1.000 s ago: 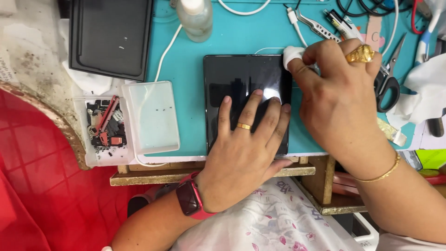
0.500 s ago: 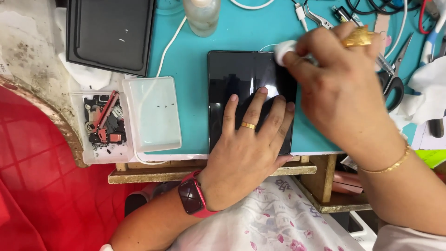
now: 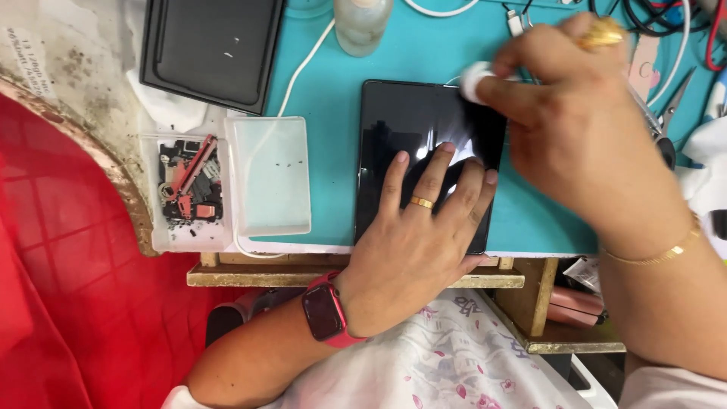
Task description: Cleaning and preparing a mobile phone screen using cleaning liquid and a cloth.
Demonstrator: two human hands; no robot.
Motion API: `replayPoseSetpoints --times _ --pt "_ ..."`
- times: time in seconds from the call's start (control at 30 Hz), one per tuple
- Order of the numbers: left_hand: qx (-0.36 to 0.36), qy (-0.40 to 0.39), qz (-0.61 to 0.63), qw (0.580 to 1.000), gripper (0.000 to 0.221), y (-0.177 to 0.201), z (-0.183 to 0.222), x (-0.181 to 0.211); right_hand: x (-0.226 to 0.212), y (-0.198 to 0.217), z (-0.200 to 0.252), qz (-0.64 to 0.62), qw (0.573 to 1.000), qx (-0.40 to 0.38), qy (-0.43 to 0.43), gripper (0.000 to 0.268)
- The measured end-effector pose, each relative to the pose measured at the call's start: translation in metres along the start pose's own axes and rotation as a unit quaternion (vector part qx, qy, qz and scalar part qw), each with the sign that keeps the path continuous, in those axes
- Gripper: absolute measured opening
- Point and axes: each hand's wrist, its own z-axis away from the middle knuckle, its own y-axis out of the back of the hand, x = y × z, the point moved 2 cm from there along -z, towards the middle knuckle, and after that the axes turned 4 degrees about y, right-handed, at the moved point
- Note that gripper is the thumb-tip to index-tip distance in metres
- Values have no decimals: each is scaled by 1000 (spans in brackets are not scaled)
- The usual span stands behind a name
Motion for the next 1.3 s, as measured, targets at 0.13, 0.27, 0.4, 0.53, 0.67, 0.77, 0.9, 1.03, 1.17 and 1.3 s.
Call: replayPoseSetpoints --times 0.13,0.27,0.4,0.53,0.67,0.77,0.9,1.03,1.17,1.3 --pt "-1 0 10 1000 91 -2 1 1 -5 0 -7 14 1000 8 21 35" --pt "1 1 10 1000 94 1 1 -1 6 3 15 35 999 -26 -32 50" --pt "-4 1 17 1000 88 -3 0 2 -14 -2 -9 58 998 13 23 26" --pt "-1 0 14 1000 93 -1 2 0 0 1 13 52 999 -14 2 39" --pt "1 1 8 1000 92 -2 3 0 -9 -4 19 124 991 -36 -25 33" --pt "16 1 21 1000 83 0 3 0 -22 -6 5 163 986 -42 -9 18" --pt "6 7 5 1000 89 3 1 1 -19 0 15 248 965 -82 8 24" --pt "14 13 4 1000 83 3 7 4 -20 -6 11 252 966 -48 19 23" --pt "18 7 22 1000 72 3 12 4 -21 -4 11 252 965 -69 19 27" --pt "32 -2 45 998 101 8 26 -4 -22 -4 12 309 949 -62 21 36"
